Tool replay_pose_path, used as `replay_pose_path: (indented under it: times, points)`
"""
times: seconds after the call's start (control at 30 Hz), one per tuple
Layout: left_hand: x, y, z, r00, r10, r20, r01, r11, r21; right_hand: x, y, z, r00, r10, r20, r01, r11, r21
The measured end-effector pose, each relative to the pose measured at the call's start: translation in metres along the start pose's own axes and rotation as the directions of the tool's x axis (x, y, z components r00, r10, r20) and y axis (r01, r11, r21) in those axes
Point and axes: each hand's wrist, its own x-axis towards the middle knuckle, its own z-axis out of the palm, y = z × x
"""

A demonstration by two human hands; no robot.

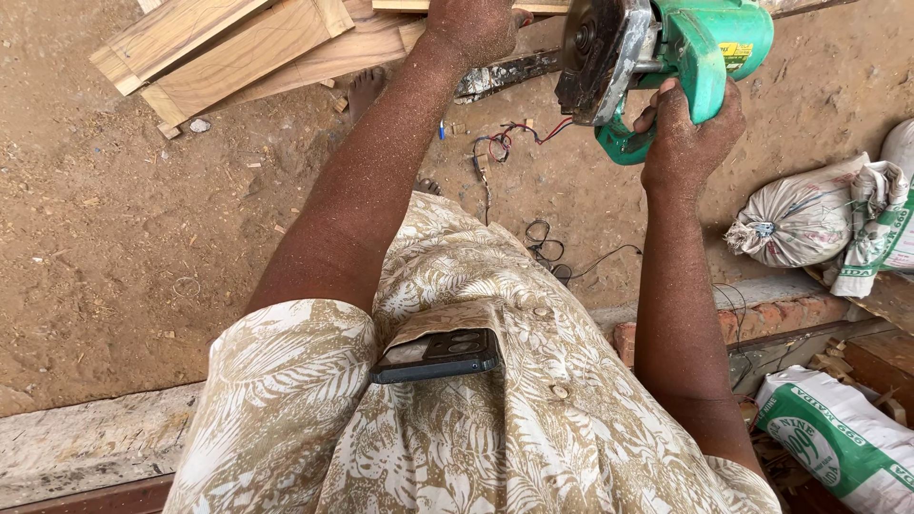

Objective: The person uses a handheld circular saw to cut a long wooden plank into smaller pieces. They repeatedly position the saw, make cuts, and move the resulting wood segments aside on a wooden workbench.

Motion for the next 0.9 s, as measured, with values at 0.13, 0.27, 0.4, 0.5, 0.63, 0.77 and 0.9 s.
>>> replay_pose_path:
  times: [0.13,0.27,0.4,0.5,0.63,0.77,0.9]
  points:
    - [-0.0011,-0.0003,-0.0008,1.0,-0.004,-0.017,0.004,1.0,-0.018,-0.0003,-0.0007,0.0009,1.0,0.0,0.0,0.0,1.0,-0.02]
    - [-0.0018,-0.0006,-0.0008,1.0,-0.003,-0.011,0.002,1.0,-0.028,0.001,-0.0013,0.0028,1.0,0.003,-0.009,-0.003,1.0,-0.024]
    - [-0.0016,-0.0018,-0.0011,1.0,0.004,-0.016,-0.004,0.999,-0.032,0.0022,-0.0018,0.0048,1.0,-0.002,-0.001,0.002,1.0,-0.016]
    - [-0.0023,-0.0021,-0.0009,1.0,0.005,-0.015,-0.006,0.999,-0.039,0.0032,-0.0012,0.0052,1.0,0.011,-0.013,-0.011,1.0,-0.008]
    - [-0.0029,-0.0019,-0.0003,1.0,0.005,-0.015,-0.006,0.999,-0.043,0.0043,0.0008,0.0049,1.0,-0.005,-0.004,0.005,1.0,0.006]
    - [-0.0027,-0.0033,-0.001,1.0,0.006,-0.016,-0.007,0.999,-0.047,0.0058,0.0021,0.0059,1.0,-0.005,-0.009,0.006,1.0,0.022]
    - [-0.0006,-0.0032,0.0015,1.0,0.006,-0.008,-0.006,0.998,-0.059,0.0077,0.0042,0.006,1.0,-0.011,-0.019,0.011,1.0,0.0]
